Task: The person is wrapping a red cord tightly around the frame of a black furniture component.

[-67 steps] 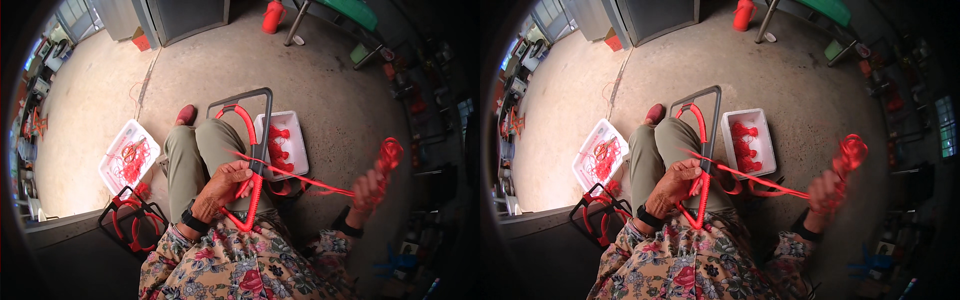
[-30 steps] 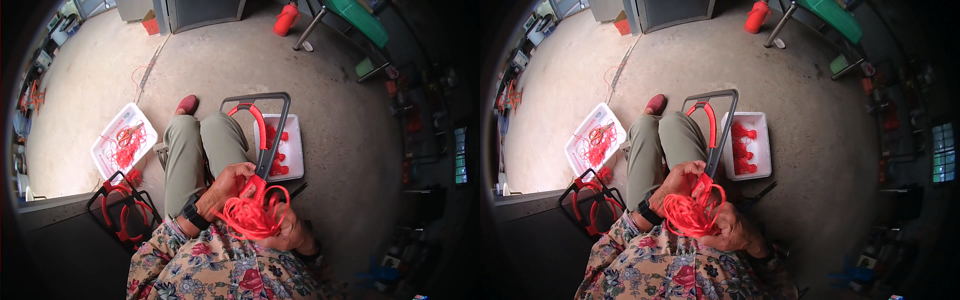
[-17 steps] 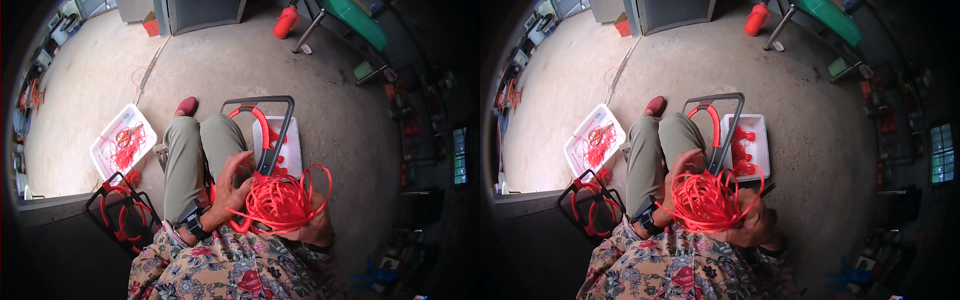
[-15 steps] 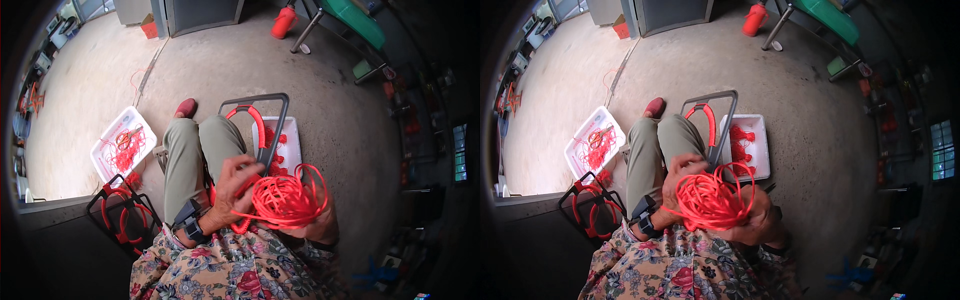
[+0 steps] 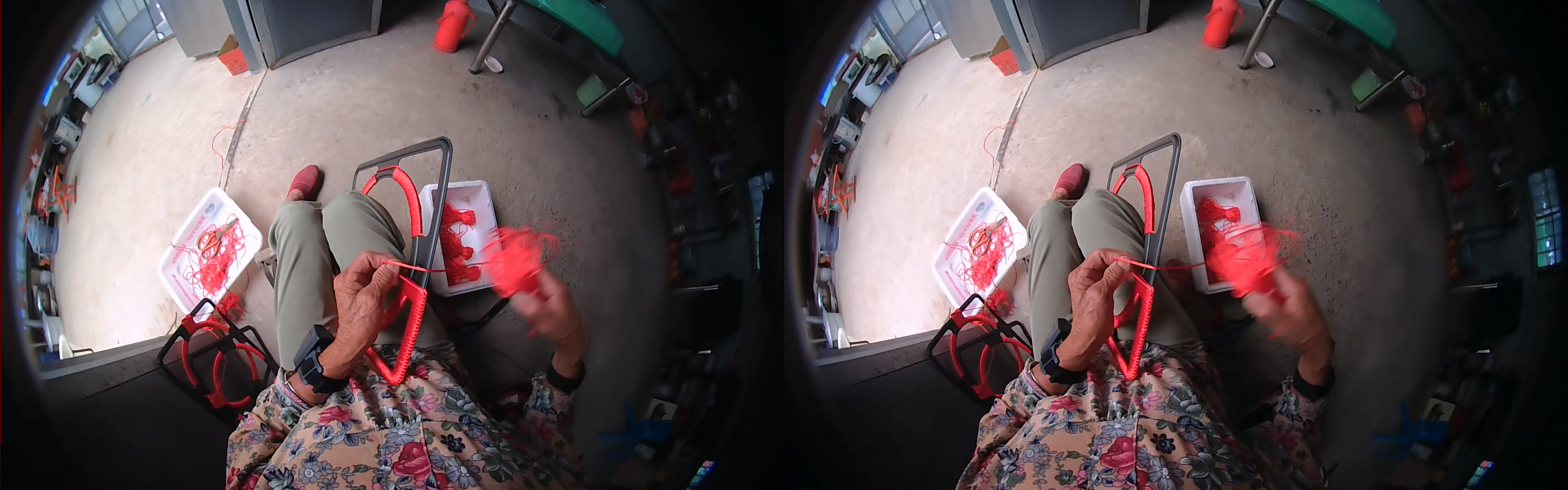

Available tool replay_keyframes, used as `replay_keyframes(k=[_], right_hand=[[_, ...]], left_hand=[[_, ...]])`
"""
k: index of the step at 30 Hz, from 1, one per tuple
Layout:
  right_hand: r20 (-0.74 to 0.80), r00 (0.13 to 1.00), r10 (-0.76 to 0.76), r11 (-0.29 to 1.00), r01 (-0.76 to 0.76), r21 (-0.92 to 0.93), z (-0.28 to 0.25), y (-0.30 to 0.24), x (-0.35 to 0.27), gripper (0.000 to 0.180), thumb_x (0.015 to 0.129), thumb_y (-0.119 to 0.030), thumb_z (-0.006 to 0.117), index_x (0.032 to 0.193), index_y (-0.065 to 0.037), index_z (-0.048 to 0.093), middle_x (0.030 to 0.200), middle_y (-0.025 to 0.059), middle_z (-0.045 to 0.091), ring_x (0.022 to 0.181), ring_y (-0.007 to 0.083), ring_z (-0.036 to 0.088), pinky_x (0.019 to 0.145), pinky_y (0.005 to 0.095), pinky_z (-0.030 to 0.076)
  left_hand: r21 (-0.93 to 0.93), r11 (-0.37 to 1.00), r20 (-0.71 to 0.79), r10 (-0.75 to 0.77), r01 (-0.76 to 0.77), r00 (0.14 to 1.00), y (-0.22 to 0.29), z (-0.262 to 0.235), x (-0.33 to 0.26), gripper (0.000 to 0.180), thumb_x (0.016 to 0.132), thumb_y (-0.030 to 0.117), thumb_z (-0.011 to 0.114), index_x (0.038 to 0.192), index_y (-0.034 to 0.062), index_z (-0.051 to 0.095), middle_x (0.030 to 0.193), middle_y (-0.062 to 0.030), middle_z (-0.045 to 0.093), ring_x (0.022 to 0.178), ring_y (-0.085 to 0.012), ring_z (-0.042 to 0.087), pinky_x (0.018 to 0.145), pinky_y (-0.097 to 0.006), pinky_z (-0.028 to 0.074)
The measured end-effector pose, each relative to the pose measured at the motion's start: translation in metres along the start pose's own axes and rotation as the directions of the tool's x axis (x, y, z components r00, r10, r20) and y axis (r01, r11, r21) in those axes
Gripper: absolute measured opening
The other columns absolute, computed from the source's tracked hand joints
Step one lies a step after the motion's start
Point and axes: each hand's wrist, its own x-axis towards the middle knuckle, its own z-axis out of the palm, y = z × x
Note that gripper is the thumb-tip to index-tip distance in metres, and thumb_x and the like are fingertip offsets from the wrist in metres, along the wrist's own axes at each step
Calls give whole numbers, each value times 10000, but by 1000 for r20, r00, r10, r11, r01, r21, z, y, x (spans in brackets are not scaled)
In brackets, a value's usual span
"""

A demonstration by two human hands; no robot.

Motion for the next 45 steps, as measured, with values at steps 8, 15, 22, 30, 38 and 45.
replay_keyframes(k=[8, 15, 22, 30, 38, 45], right_hand=[[234, 905, -356, 869, 413, -272, 99, 27, 58, 262, 799, -99, 638, 1051, -41, 593, 826, 181, 622, 794, 391, 606, 663, 403, 483], [116, 852, -510, 859, 499, 110, 119, 21, 97, 398, 787, -25, 629, 1159, 10, 494, 1033, 162, 607, 953, 260, 605, 833, 330, 460], [-107, 903, -416, 907, 404, -120, 84, 6, 75, 304, 767, 8, 615, 1064, -31, 561, 944, 111, 613, 814, 193, 603, 729, 314, 494], [28, 689, -724, 617, 665, -420, 90, -67, 60, 303, 689, -45, 730, 982, -33, 655, 778, 59, 537, 761, 207, 519, 685, 317, 415], [-304, 872, -383, 664, 489, 566, 23, -40, 17, 227, 851, -240, 626, 938, -32, 599, 871, 47, 509, 762, 165, 525, 700, 344, 423], [-388, 848, -361, 44, 431, 901, -73, 77, -44, 120, 963, -185, 433, 940, -75, 474, 587, -12, 380, 446, 97, 373, 431, 212, 351]], left_hand=[[272, 958, 69, 70, -86, 995, 11, -2, 6, 97, 886, 82, 592, 869, -14, 591, 947, -29, 595, 807, -80, 524, 762, -225, 419], [721, 605, 271, 203, -338, 941, 17, -11, 13, 194, 863, 163, 606, 800, -9, 540, 810, -77, 491, 738, -196, 510, 659, -316, 417], [603, 719, 74, 380, -345, 922, 29, -3, -6, 115, 849, 52, 597, 787, -15, 528, 733, -87, 463, 645, -174, 498, 569, -299, 402], [510, 721, 157, 459, -469, 875, 41, 9, -22, 139, 864, 101, 598, 810, 3, 515, 754, -84, 443, 700, -192, 447, 630, -310, 372], [231, 857, 102, 451, -462, 887, 39, -3, -15, 173, 882, 187, 602, 913, 17, 602, 1175, -128, 499, 1091, -211, 471, 928, -321, 361], [23, 964, 58, -267, 267, 962, 4, -9, -2, 394, 975, 339, 462, 1056, -28, 580, 843, -65, 617, 765, -133, 584, 689, -261, 471]])
